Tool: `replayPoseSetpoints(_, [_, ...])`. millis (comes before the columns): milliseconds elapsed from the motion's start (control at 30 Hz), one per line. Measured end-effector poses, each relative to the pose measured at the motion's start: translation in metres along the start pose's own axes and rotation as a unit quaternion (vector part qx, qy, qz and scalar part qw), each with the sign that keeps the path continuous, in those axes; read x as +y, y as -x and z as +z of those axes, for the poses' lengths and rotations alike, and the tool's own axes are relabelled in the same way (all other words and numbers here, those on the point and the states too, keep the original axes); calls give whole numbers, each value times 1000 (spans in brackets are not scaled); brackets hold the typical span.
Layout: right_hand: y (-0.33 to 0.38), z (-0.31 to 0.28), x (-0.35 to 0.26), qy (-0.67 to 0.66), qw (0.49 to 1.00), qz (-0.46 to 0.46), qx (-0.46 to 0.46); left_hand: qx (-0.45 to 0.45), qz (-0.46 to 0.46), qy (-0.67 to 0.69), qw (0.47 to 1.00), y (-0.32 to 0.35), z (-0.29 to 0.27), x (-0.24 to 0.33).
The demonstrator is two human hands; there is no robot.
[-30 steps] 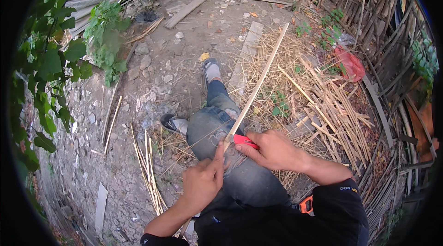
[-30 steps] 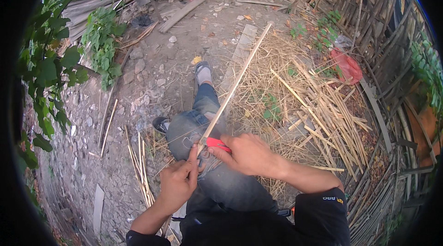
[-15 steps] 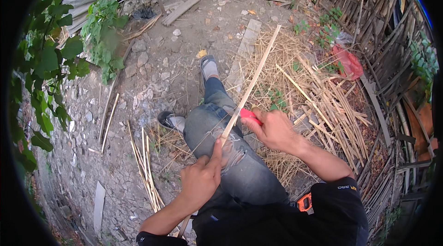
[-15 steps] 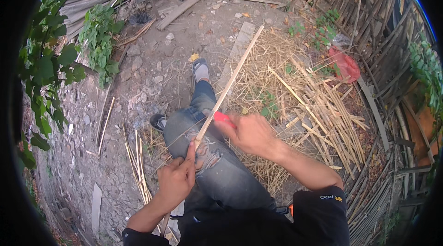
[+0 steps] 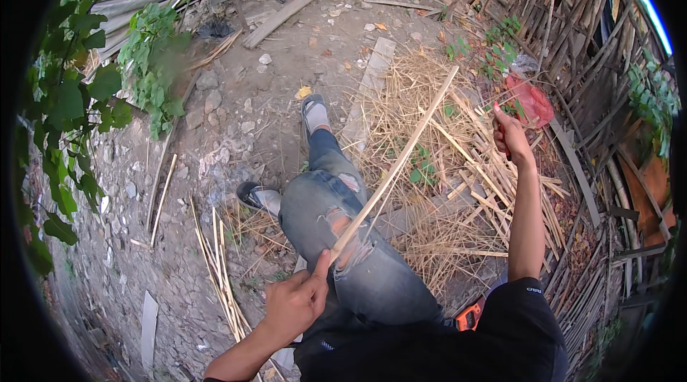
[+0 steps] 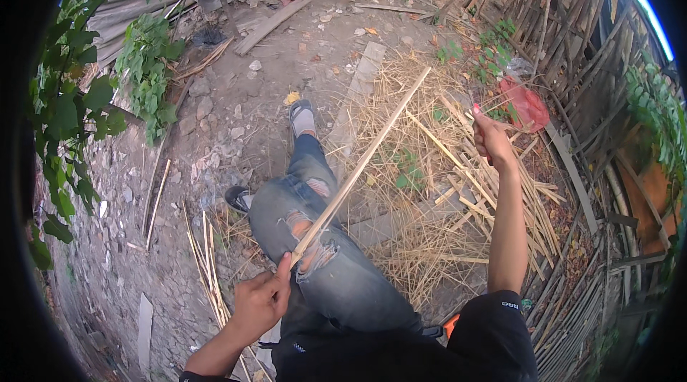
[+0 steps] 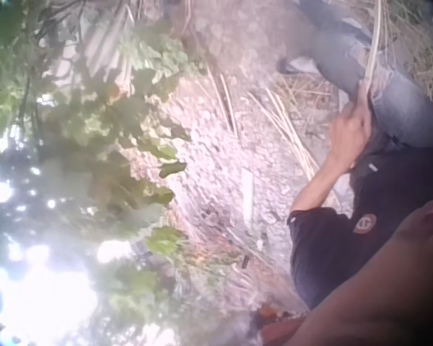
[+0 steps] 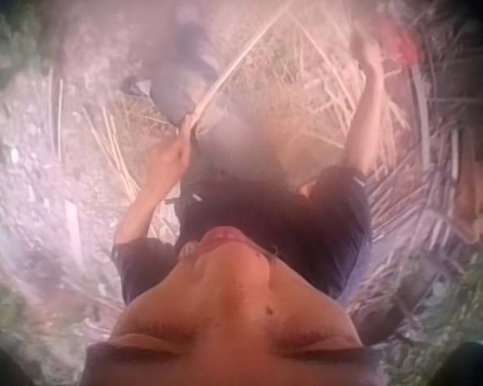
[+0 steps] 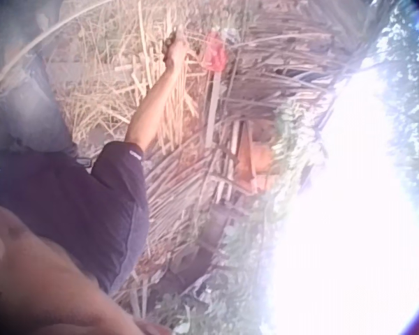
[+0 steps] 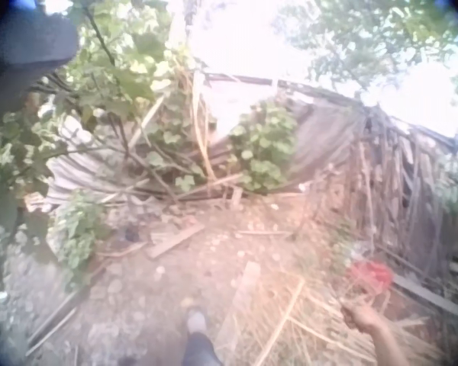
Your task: The person sits on the ground and uses a red knife to shave the surface of a long bamboo stick. They hold the stick with one hand and scrape the blade along its length to remove the outer layer, occasionally rotating the stick to work on different sides.
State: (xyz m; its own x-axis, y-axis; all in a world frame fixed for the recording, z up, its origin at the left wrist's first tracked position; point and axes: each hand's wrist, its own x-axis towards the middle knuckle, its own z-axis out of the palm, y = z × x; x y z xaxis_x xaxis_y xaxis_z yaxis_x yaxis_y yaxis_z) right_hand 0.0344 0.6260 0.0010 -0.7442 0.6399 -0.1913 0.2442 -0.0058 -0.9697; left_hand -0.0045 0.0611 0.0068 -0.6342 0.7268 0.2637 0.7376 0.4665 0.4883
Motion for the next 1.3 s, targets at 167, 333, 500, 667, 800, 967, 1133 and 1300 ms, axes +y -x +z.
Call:
replayPoseSetpoints(167, [71, 92, -12, 299, 917, -265, -10, 2, -19, 66, 998, -11, 0, 6])
replayPoseSetpoints(333, [140, 160, -28, 397, 856, -302, -133, 15, -21, 79, 997, -12, 2, 6])
replayPoseSetpoints(500, [143, 174, -35, 403, 843, -327, -143, 17, -18, 34, 999, -12, -4, 9])
replayPoseSetpoints(667, [140, 172, -34, 423, 829, -334, -150, 29, -18, 38, 999, -7, 2, 5])
replayPoseSetpoints(800, [136, 168, -27, 390, 832, -372, -133, 26, -13, 34, 999, -8, 3, 3])
replayPoseSetpoints(967, [129, 168, -37, 399, 836, -355, -127, 23, -17, 42, 999, -5, 6, 0])
replayPoseSetpoints(1133, [113, 166, -50, 422, 845, -314, -93, 13, -15, 25, 999, -5, 3, 2])
replayPoseSetpoints(1300, [76, 146, -56, 404, 868, -286, -26, 7, -14, 1, 1000, -1, 0, 3])
